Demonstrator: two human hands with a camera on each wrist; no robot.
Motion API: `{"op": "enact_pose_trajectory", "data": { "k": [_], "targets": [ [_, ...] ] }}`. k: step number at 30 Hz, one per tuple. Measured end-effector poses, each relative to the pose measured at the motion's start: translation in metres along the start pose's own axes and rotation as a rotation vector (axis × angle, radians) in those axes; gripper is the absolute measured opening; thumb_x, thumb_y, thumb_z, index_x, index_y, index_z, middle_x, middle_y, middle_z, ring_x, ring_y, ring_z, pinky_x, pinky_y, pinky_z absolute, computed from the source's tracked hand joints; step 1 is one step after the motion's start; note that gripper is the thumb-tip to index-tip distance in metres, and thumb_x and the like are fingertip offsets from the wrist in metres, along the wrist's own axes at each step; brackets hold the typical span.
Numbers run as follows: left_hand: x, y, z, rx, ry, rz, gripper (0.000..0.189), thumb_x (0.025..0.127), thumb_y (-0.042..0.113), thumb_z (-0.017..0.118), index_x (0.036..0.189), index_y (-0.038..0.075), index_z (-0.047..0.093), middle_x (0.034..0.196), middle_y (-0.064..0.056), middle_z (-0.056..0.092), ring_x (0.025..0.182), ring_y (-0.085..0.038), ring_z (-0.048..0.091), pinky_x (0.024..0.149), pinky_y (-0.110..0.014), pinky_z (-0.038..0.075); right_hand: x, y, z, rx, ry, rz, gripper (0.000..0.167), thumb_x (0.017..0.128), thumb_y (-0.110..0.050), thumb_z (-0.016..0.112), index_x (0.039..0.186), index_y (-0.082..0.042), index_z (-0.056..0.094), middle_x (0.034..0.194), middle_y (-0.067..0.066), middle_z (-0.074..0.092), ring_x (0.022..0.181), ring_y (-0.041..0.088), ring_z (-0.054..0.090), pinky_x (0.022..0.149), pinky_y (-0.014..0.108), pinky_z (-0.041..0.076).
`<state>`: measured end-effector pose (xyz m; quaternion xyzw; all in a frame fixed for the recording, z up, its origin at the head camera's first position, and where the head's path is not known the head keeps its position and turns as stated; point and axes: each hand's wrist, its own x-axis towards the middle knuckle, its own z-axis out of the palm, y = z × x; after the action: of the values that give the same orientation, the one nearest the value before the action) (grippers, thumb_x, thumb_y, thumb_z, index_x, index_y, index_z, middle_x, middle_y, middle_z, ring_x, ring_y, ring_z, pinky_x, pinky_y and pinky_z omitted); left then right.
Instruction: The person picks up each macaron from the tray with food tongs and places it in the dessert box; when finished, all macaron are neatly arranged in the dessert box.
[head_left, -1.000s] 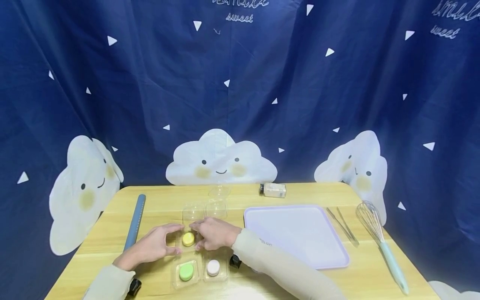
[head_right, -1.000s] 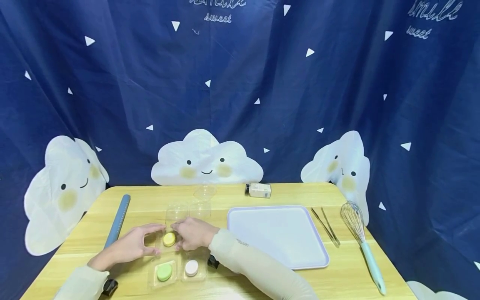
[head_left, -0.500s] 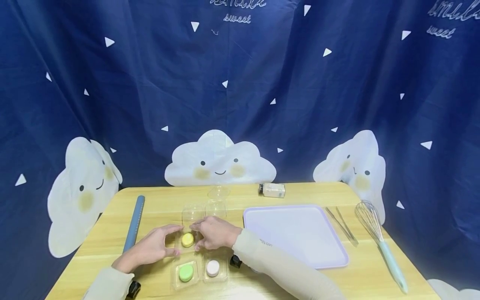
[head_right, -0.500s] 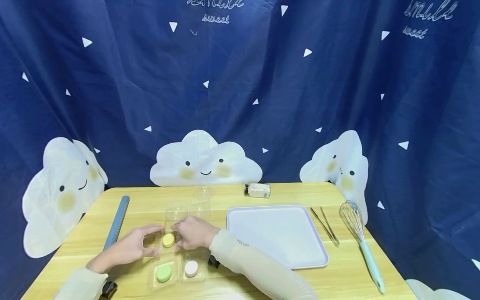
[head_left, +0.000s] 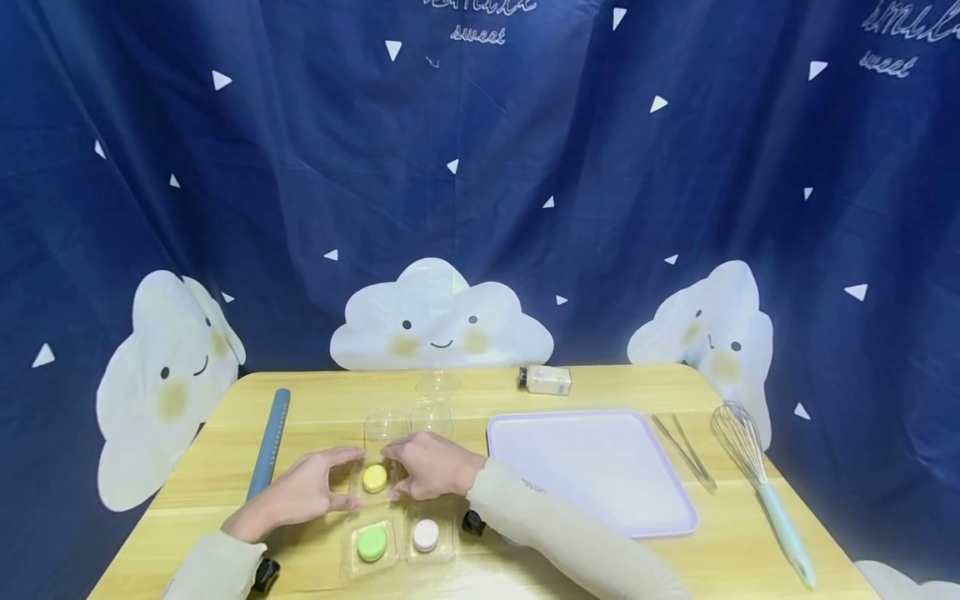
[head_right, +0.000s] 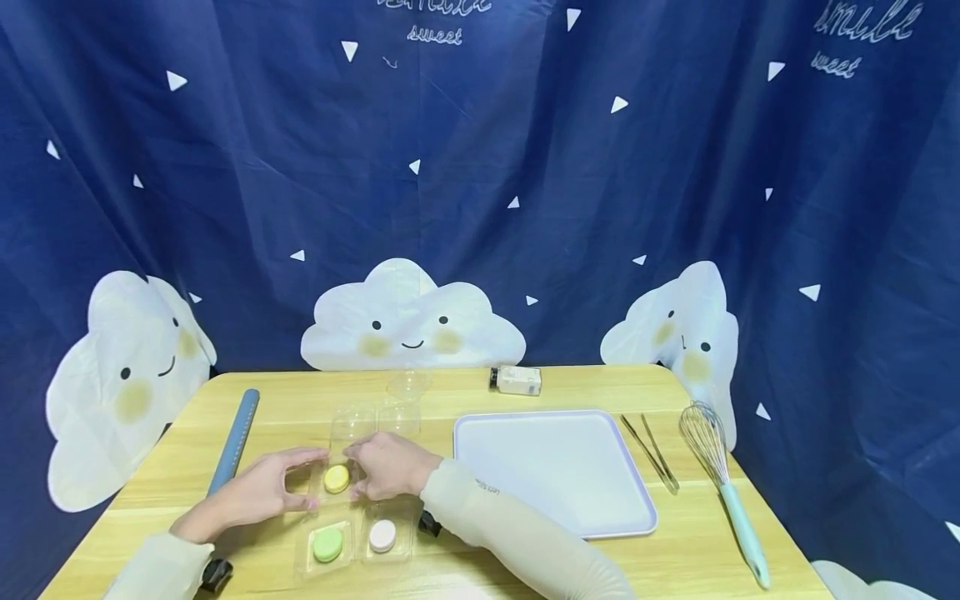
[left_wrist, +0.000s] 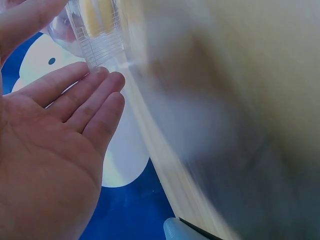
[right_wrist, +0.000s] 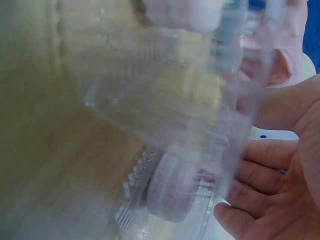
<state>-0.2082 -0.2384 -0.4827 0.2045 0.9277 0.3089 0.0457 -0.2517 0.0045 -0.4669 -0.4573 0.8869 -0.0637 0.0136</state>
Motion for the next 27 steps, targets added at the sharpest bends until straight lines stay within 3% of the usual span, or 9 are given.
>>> {"op": "enact_pose_trajectory", "data": {
  "k": [6, 15, 18, 23, 27],
  "targets": [
    [0.000, -0.001, -0.002, -0.025, -0.002, -0.032, 0.079, 0.080, 0.037, 0.084, 0.145, 0.004, 0.054, 0.146, -0.018, 0.058, 0.136, -0.043, 0.053, 0.112, -0.063, 0.043, -0.001, 0.002, 0.000, 0.051, 0.000, 0.025, 0.068, 0.085, -0.040, 0.080, 0.143, -0.012, 0.057, 0.146, -0.002, 0.061, 0.133, 0.014, 0.060, 0.113, 0.023, 0.047],
    [-0.002, 0.006, -0.012, -0.022, 0.064, -0.001, 0.072, 0.081, 0.033, 0.085, 0.142, 0.004, 0.057, 0.143, -0.018, 0.060, 0.131, -0.045, 0.056, 0.105, -0.064, 0.049, -0.001, 0.002, -0.006, 0.106, 0.049, 0.028, 0.074, 0.085, -0.037, 0.081, 0.148, -0.013, 0.051, 0.150, 0.002, 0.057, 0.137, 0.018, 0.056, 0.117, 0.028, 0.045],
    [-0.002, 0.013, -0.019, -0.023, 0.117, 0.014, 0.072, 0.081, 0.033, 0.085, 0.141, 0.004, 0.057, 0.140, -0.017, 0.063, 0.128, -0.046, 0.058, 0.103, -0.065, 0.049, -0.002, 0.002, -0.010, 0.136, 0.098, 0.020, 0.074, 0.086, -0.036, 0.080, 0.149, -0.014, 0.048, 0.150, 0.003, 0.056, 0.138, 0.019, 0.056, 0.116, 0.030, 0.046],
    [0.001, 0.023, -0.032, 0.020, 0.264, 0.077, 0.076, 0.078, 0.035, 0.087, 0.142, 0.007, 0.056, 0.135, -0.014, 0.067, 0.121, -0.042, 0.063, 0.100, -0.064, 0.052, -0.002, 0.000, -0.021, 0.183, 0.188, 0.029, 0.076, 0.090, -0.044, 0.073, 0.153, -0.016, 0.042, 0.154, 0.003, 0.052, 0.140, 0.020, 0.054, 0.117, 0.035, 0.045],
    [0.007, 0.032, -0.046, 0.021, 0.363, 0.154, 0.080, 0.077, 0.030, 0.089, 0.145, 0.007, 0.053, 0.140, -0.015, 0.064, 0.124, -0.041, 0.063, 0.104, -0.054, 0.052, -0.003, 0.000, -0.034, 0.235, 0.297, 0.001, 0.080, 0.090, -0.042, 0.075, 0.155, -0.013, 0.038, 0.157, 0.007, 0.048, 0.144, 0.021, 0.050, 0.121, 0.034, 0.041]
  ]
}}
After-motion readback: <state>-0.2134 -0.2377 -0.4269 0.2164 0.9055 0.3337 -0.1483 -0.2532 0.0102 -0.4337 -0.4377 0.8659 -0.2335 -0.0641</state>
